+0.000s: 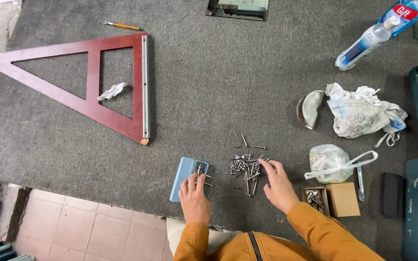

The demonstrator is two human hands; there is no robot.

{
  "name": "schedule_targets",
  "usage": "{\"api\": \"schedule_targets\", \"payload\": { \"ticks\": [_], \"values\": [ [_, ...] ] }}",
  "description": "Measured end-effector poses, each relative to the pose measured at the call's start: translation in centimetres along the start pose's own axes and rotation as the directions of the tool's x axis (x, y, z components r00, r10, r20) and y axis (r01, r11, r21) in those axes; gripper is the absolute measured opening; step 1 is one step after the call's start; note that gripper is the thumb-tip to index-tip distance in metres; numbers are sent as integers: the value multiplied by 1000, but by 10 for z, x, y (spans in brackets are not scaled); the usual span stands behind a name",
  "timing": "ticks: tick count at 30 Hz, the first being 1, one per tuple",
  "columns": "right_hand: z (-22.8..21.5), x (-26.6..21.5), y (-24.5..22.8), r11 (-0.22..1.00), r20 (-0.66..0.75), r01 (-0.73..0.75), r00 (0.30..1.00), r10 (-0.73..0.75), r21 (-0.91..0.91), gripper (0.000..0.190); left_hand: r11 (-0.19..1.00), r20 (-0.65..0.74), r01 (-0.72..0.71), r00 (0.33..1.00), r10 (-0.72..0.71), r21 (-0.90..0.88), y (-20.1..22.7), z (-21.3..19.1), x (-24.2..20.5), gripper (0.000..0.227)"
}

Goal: Sorting through a collection of screws, moving them between a plastic case, a cardboard box, and the workbench surface before packing them away.

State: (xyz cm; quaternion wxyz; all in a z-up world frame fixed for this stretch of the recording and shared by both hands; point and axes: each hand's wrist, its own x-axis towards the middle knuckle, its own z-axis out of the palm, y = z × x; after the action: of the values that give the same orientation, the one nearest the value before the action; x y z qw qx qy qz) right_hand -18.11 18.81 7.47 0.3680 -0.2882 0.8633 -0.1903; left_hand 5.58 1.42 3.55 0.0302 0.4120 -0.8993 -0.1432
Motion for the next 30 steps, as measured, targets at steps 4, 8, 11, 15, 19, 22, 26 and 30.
{"api": "schedule_targets", "payload": {
  "ticks": [4,8,11,15,19,22,26,30],
  "values": [
    [9,32,44,862,35,359,928,-372,-357,101,980,126,-54,992,30,192,-22,12,9,84],
    [-9,56,13,494,241,618,741,-627,-612,122,957,104,-127,989,103,262,-28,12,20,40],
    [-19,75,-21,343,425,700,675,-603,-626,128,950,72,-107,993,90,295,-36,19,20,21],
    [-14,97,-31,370,554,757,649,-522,-539,95,937,-60,63,997,-45,342,-32,19,9,18],
    [0,100,-14,319,492,749,635,-596,-580,70,956,-50,175,985,-168,236,-18,11,-8,33],
    [-7,93,-14,338,521,733,666,-534,-590,71,944,-58,244,970,-237,222,-11,11,-19,67],
    [-11,87,2,416,545,747,664,-512,-518,110,961,16,265,964,-267,80,-15,8,-17,90],
    [-2,87,4,513,490,725,689,-534,-460,66,950,31,-126,992,122,287,-35,11,2,83]
  ]
}}
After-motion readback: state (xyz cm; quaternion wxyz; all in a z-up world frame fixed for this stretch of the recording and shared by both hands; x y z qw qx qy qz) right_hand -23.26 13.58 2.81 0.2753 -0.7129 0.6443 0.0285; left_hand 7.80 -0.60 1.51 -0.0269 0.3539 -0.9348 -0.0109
